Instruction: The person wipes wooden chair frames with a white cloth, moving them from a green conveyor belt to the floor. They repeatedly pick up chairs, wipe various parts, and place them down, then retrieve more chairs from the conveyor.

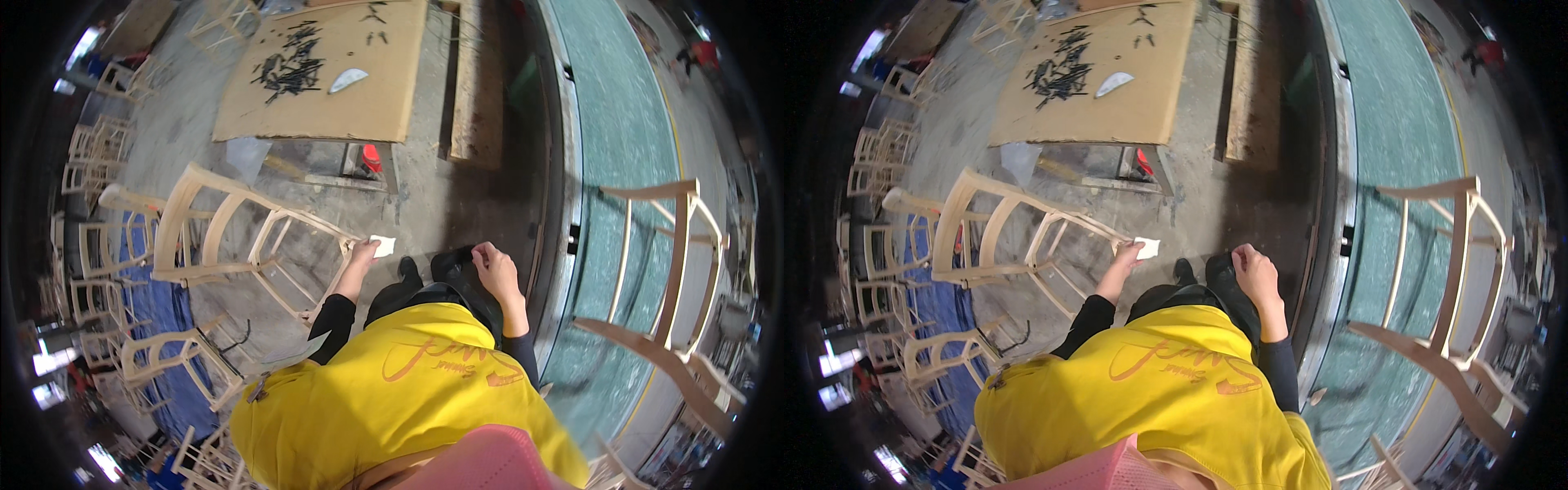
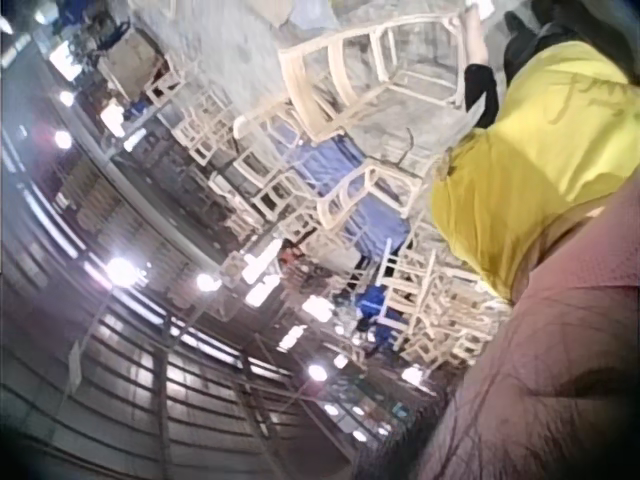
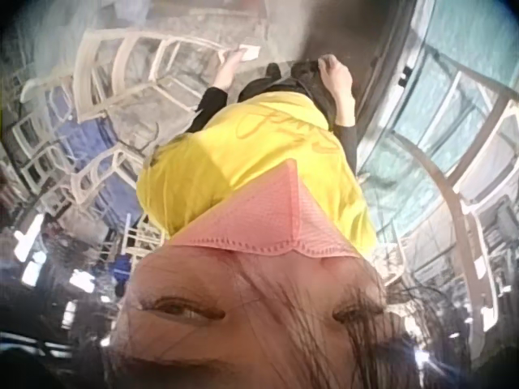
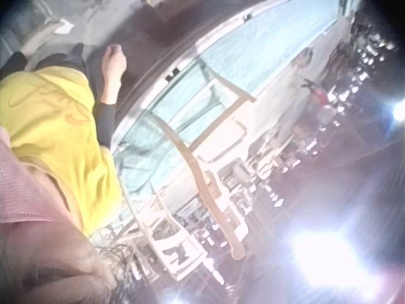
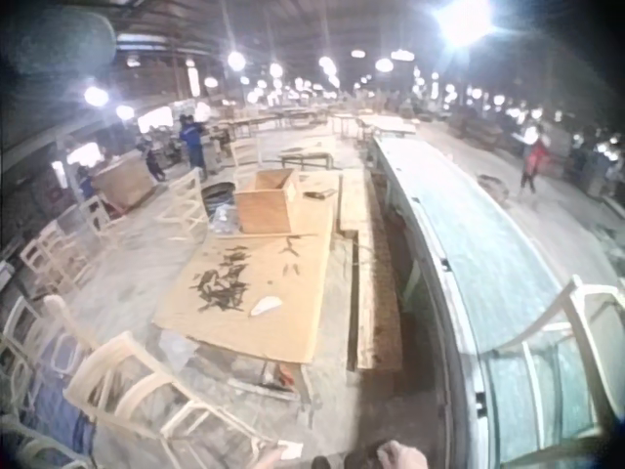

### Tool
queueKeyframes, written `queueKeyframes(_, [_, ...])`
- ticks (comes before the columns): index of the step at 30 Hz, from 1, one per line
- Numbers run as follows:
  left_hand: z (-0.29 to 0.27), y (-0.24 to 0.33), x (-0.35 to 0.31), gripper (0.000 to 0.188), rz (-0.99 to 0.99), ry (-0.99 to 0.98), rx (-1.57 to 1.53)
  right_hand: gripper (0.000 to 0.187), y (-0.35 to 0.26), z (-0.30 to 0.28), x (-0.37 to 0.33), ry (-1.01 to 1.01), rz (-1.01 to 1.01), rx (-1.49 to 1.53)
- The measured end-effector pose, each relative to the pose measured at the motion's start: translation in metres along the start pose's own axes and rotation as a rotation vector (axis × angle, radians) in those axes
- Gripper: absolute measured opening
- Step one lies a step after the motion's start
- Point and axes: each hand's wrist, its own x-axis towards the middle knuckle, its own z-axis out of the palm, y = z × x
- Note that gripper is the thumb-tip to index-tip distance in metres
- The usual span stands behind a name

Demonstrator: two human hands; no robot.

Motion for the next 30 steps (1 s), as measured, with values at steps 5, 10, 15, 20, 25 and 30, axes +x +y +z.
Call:
queueKeyframes(5, [-0.033,-0.059,0.062,0.039,-0.036,-0.052,0.119,0.016,0.014,0.001,-0.024,0.087,0.037,-0.019])
queueKeyframes(10, [-0.004,-0.037,0.060,0.043,0.028,-0.113,0.538,0.020,0.058,0.003,-0.090,0.238,0.290,-0.001])
queueKeyframes(15, [0.031,0.016,0.077,0.034,0.257,-0.158,1.051,0.022,0.117,0.007,-0.170,0.396,0.580,0.055])
queueKeyframes(20, [0.093,0.044,0.053,0.034,0.328,-0.181,1.073,0.021,0.230,0.012,-0.275,0.693,1.045,0.046])
queueKeyframes(25, [0.157,0.033,0.026,0.033,0.388,-0.258,1.228,0.038,0.356,0.051,-0.410,0.984,1.379,-0.351])
queueKeyframes(30, [0.203,0.008,-0.018,0.033,0.742,-0.346,1.382,0.045,0.373,0.033,-0.409,0.710,1.416,-0.295])
